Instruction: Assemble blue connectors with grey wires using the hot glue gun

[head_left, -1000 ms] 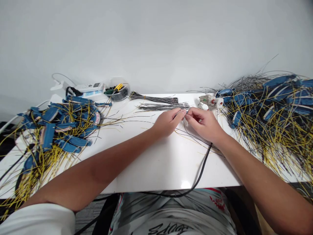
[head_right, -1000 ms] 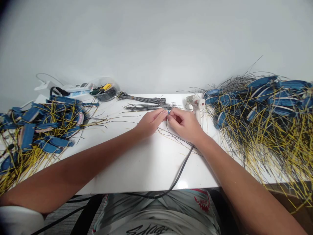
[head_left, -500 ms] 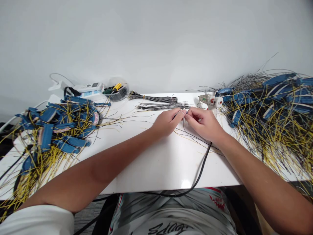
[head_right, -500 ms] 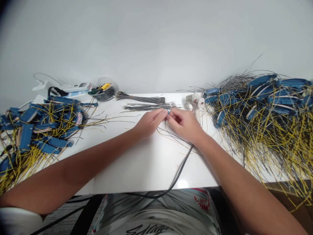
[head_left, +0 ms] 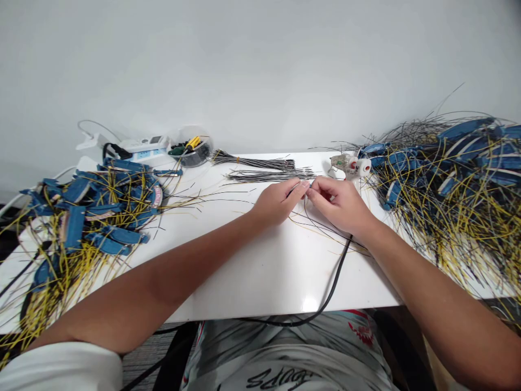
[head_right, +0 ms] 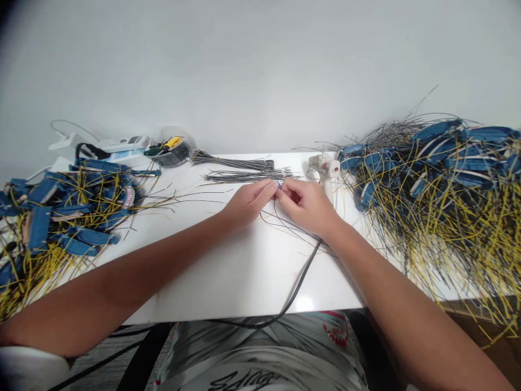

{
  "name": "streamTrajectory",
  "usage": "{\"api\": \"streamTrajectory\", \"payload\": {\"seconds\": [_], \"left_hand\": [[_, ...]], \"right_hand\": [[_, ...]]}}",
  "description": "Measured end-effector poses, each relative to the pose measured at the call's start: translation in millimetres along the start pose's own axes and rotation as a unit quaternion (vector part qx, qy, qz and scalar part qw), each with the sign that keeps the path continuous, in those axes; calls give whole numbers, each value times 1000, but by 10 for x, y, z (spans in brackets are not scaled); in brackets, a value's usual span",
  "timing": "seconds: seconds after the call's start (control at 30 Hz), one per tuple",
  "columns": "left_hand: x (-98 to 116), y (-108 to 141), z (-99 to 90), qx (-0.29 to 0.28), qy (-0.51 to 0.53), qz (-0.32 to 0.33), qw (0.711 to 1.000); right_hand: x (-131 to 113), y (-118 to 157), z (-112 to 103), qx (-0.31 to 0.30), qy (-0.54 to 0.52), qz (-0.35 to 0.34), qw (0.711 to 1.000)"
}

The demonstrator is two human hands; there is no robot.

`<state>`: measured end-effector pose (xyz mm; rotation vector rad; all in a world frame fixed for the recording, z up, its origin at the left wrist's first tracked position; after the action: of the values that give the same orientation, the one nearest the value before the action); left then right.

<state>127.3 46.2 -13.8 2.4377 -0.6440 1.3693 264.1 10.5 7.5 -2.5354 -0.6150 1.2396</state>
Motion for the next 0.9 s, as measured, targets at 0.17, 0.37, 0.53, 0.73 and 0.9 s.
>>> {"api": "streamTrajectory", "payload": {"seconds": [0.17,0.37,0.53,0.73,0.9], "left_hand": [[-3,0,7,-6,2,-5,1000],[17,4,7,-4,-1,1,1000],[21,7,7,-7,-2,-1,1000],[12,8,4,-3,1,-6,1000],[-2,3,0,1,3,-6,1000]], "right_hand": [[-15,1,-8,0,6,-5,1000],[-33,-1,-21,5,11,-10,1000],[-30,-3,-17,2,6,-6,1000],[-32,-5,-16,0,5,-4,1000],[-23,-4,-11,-3,0,1,1000]]}}
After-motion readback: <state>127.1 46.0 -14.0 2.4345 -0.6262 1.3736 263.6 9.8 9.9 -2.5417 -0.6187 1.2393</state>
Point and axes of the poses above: each hand's wrist, its own y-axis away from the middle knuckle, its own z-axis out of the palm, x = y × z, the point moved 8 cm from there along -y, towards the middle knuckle, and after that the axes turned 8 degrees about -z, right-handed, at the moved point
